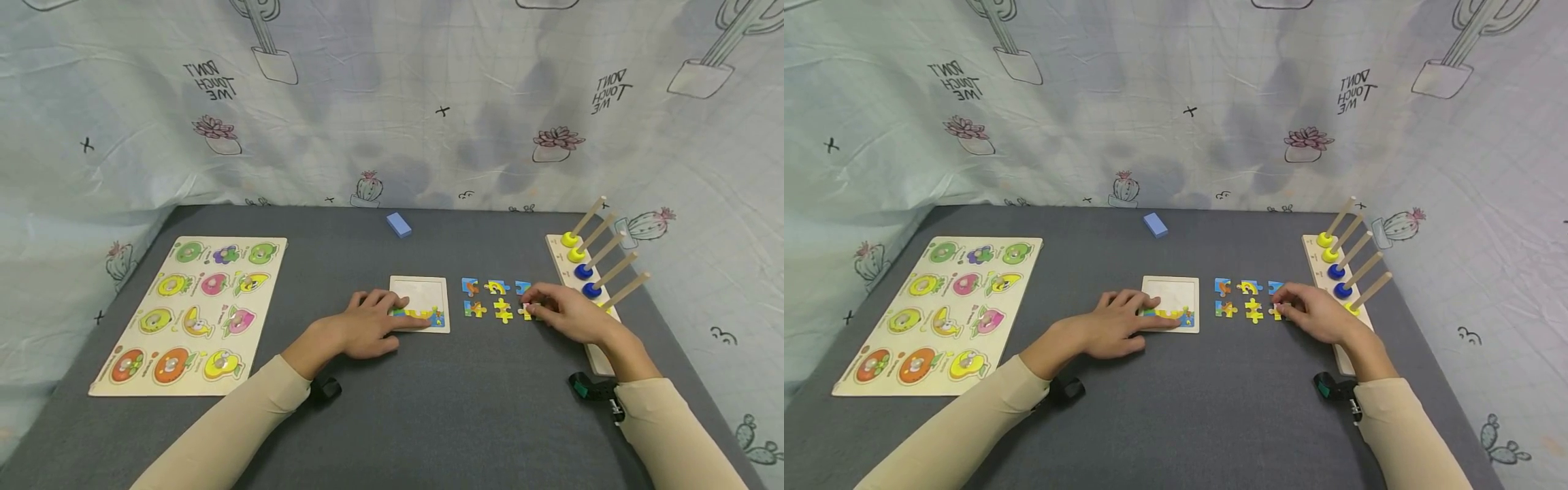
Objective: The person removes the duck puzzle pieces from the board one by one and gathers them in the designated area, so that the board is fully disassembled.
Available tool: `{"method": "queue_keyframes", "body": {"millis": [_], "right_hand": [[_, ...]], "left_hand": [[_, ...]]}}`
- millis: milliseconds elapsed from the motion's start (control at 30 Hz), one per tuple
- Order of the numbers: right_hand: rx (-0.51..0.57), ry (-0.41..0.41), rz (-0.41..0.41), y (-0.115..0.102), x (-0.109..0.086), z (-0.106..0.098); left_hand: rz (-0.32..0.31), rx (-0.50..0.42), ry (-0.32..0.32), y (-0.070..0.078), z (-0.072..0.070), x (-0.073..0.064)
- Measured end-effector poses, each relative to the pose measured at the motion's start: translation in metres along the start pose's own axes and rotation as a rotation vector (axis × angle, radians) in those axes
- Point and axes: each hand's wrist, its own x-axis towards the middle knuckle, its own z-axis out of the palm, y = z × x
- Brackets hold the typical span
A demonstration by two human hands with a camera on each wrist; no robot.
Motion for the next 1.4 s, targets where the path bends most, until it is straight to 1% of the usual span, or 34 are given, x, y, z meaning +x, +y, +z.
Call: {"method": "queue_keyframes", "body": {"millis": [100,300,433,667,833,1000,1100,1233,1400], "right_hand": [[-0.016,0.024,-0.015,0.001,0.000,0.000],[-0.012,0.059,-0.053,0.004,-0.001,0.002],[-0.018,0.064,-0.051,0.006,-0.001,0.003],[0.004,0.040,-0.016,0.000,0.003,-0.001],[0.044,0.035,-0.035,-0.011,0.009,-0.005],[0.068,0.000,-0.048,-0.025,0.016,0.003],[0.074,-0.007,-0.070,-0.031,0.021,0.006],[0.073,0.007,-0.110,-0.041,0.030,0.008],[0.092,-0.008,-0.164,-0.053,0.043,0.016]], "left_hand": [[-0.002,-0.004,0.001,0.001,-0.001,0.001],[0.002,-0.016,0.003,0.002,-0.003,0.002],[0.004,-0.013,0.007,0.002,-0.004,0.003],[0.027,-0.027,0.064,0.000,0.000,0.003],[0.055,-0.047,0.112,-0.004,0.002,0.001],[0.076,-0.089,0.173,-0.012,0.006,-0.008],[0.081,-0.113,0.188,-0.014,0.005,-0.009],[0.080,-0.112,0.179,-0.015,0.001,-0.009],[0.069,-0.111,0.127,-0.015,-0.002,-0.009]]}}
